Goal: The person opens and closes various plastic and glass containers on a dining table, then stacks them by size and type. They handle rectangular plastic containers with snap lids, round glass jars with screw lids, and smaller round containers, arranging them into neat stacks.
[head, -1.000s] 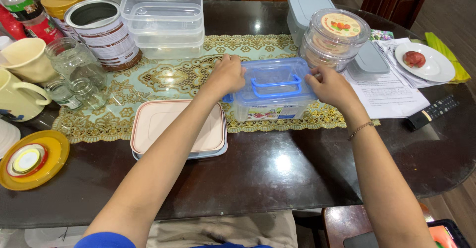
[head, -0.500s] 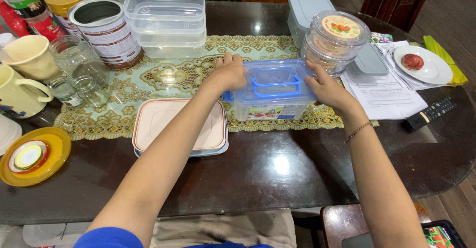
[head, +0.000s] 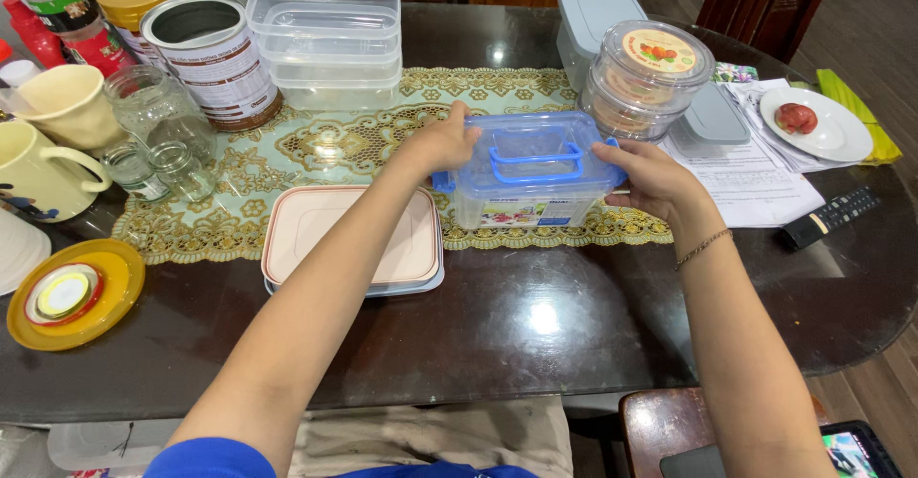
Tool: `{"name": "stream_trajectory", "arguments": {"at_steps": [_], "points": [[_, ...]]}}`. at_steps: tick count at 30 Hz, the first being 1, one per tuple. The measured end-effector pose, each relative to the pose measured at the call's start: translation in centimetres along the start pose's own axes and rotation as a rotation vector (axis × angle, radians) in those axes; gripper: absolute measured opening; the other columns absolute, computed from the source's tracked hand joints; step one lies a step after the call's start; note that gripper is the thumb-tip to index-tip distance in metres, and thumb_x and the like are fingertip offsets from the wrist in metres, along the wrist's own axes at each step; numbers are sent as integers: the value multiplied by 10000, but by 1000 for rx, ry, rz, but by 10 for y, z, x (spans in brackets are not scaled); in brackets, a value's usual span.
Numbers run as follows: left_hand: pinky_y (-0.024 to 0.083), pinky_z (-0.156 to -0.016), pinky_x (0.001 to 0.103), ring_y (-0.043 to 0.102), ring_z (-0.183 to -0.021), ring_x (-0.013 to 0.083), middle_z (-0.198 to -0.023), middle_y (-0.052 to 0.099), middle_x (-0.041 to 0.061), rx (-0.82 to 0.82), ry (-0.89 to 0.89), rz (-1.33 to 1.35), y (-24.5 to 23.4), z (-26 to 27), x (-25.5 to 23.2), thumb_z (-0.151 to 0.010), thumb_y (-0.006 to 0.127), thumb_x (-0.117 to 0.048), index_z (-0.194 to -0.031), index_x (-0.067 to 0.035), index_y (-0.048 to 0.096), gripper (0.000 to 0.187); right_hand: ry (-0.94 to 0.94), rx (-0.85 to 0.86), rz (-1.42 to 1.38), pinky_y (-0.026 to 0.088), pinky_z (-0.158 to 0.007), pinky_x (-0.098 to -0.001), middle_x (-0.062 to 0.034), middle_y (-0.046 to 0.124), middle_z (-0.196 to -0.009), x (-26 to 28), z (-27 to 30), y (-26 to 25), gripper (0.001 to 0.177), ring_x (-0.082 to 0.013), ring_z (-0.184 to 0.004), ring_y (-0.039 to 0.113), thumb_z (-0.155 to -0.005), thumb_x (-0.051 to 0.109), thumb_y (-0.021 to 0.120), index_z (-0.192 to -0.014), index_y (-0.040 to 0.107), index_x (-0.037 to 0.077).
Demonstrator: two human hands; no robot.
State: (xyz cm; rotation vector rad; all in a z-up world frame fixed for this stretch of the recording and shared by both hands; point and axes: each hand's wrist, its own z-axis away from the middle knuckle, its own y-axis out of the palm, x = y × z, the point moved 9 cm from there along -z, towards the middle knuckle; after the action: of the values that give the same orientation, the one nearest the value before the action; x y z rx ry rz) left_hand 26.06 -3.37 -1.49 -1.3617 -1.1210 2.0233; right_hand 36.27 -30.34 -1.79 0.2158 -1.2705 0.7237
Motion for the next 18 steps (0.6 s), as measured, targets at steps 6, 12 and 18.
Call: {"name": "stream_trajectory", "arguments": {"at_steps": [6,12,18], "points": [[554,-897,489,703,-1020,382,-1179,676,261,-110,47,-68,-11,-9,7,-1005,543,-506,-1446,-22,341,685,-94,-113,283,602,-610,-280,-104,709,-982,9,-5,-10,407,-147,-776,665,-988,343,646,-1129,698,-35],[574,-803,468,726,-974,361,-1114,720,225,-114,26,-115,-11,-10,5,-1049,522,-502,-1367,20,462,614,-117,-206,694,605,-600,-374,-219,736,-910,36,8,4,424,-283,-653,744,-1030,316,565,-1071,678,-91],[633,-646,425,722,-937,312,-1203,656,188,109,-25,154,-3,7,0,-1045,433,-384,-1489,-135,284,531,-151,-242,775,592,-612,-393,-252,733,-893,48,20,15,447,-298,-621,745,-1052,310,536,-1072,663,-118]]}}
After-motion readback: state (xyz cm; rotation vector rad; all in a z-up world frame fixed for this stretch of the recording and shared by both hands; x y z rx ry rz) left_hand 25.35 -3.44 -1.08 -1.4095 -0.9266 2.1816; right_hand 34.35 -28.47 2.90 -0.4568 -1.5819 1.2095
